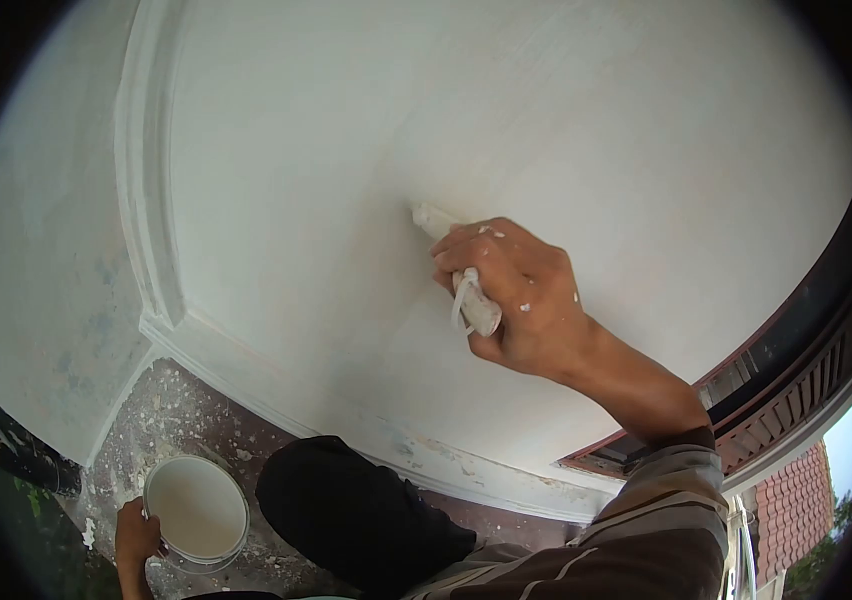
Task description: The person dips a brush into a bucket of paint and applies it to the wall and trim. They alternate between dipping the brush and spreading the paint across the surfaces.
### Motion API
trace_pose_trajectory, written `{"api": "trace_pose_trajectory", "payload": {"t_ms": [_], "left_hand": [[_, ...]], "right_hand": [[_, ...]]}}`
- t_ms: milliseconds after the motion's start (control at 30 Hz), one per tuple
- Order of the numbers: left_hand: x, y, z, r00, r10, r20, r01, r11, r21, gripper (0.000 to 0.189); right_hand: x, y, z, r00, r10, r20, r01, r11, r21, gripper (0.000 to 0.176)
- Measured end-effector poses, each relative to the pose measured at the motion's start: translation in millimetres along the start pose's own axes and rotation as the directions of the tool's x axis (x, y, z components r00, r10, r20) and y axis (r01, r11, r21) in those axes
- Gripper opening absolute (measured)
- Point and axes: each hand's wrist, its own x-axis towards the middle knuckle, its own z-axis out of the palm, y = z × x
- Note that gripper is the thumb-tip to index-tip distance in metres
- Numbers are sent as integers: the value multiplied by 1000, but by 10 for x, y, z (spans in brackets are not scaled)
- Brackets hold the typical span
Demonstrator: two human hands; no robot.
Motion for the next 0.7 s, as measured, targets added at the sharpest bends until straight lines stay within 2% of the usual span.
{"api": "trace_pose_trajectory", "payload": {"t_ms": [33, 67, 100, 133, 200, 233, 267, 300, 333, 367, 400, 433, 500, 533, 600, 667, 700], "left_hand": [[15, -12, 12, 999, -19, 29, 20, 999, -34, 26], [-15, 76, -26, 998, -41, 40, 43, 997, -61, 25], [-55, 247, -88, 997, -61, 52, 66, 994, -88, 25], [-82, 337, -127, 994, -83, 64, 90, 990, -112, 24], [-33, 159, -46, 995, -75, 61, 84, 983, -164, 24], [-13, 99, -11, 996, -68, 61, 79, 978, -191, 23], [-15, 125, -19, 994, -78, 79, 93, 975, -200, 23], [-16, 174, -44, 992, -89, 92, 106, 972, -211, 23], [-27, 208, -67, 989, -101, 106, 123, 968, -218, 23], [-40, 225, -74, 992, -90, 90, 106, 976, -191, 24], [-49, 244, -73, 994, -77, 74, 88, 982, -164, 24], [-51, 253, -80, 996, -63, 59, 70, 988, -136, 24], [-19, 182, -42, 991, -97, 94, 112, 978, -173, 24], [-27, 186, -54, 986, -117, 114, 137, 973, -186, 24], [-63, 209, -80, 987, -107, 118, 126, 977, -173, 24], [-76, 243, -100, 987, -107, 123, 128, 977, -171, 24], [-62, 242, -100, 986, -116, 121, 137, 974, -180, 25]], "right_hand": [[244, 175, -239, 967, -185, -174, 141, 961, -239, 30], [523, 430, -503, 872, -402, -278, 225, 835, -502, 25], [701, 428, -745, 894, -332, -302, 50, 743, -668, 23], [856, 605, -837, 856, -418, -305, 93, 705, -703, 20], [1165, 957, -1021, 757, -579, -303, 155, 609, -778, 16], [1045, 864, -919, 887, -403, -224, 36, 545, -838, 25], [904, 835, -776, 967, -197, -162, -59, 445, -894, 35], [751, 760, -465, 946, -315, -83, 105, 537, -837, 41], [549, 590, -79, 928, -371, -39, 202, 588, -783, 35], [314, 351, 323, 928, -373, -6, 256, 646, -719, 16], [54, 79, 638, 950, -297, 94, 291, 738, -610, 11], [-184, -112, 923, 950, -290, 112, 309, 849, -428, 9], [-481, -382, 1303, 980, -137, 143, 145, 988, -51, 19], [-515, -392, 1342, 982, -29, 188, 16, 997, 69, 19], [-547, -325, 1382, 935, 151, 322, -250, 923, 292, 19], [-559, -10, 1149, 970, 136, 203, -192, 937, 292, 21], [-476, 70, 855, 891, 395, 224, -448, 845, 291, 16]]}}
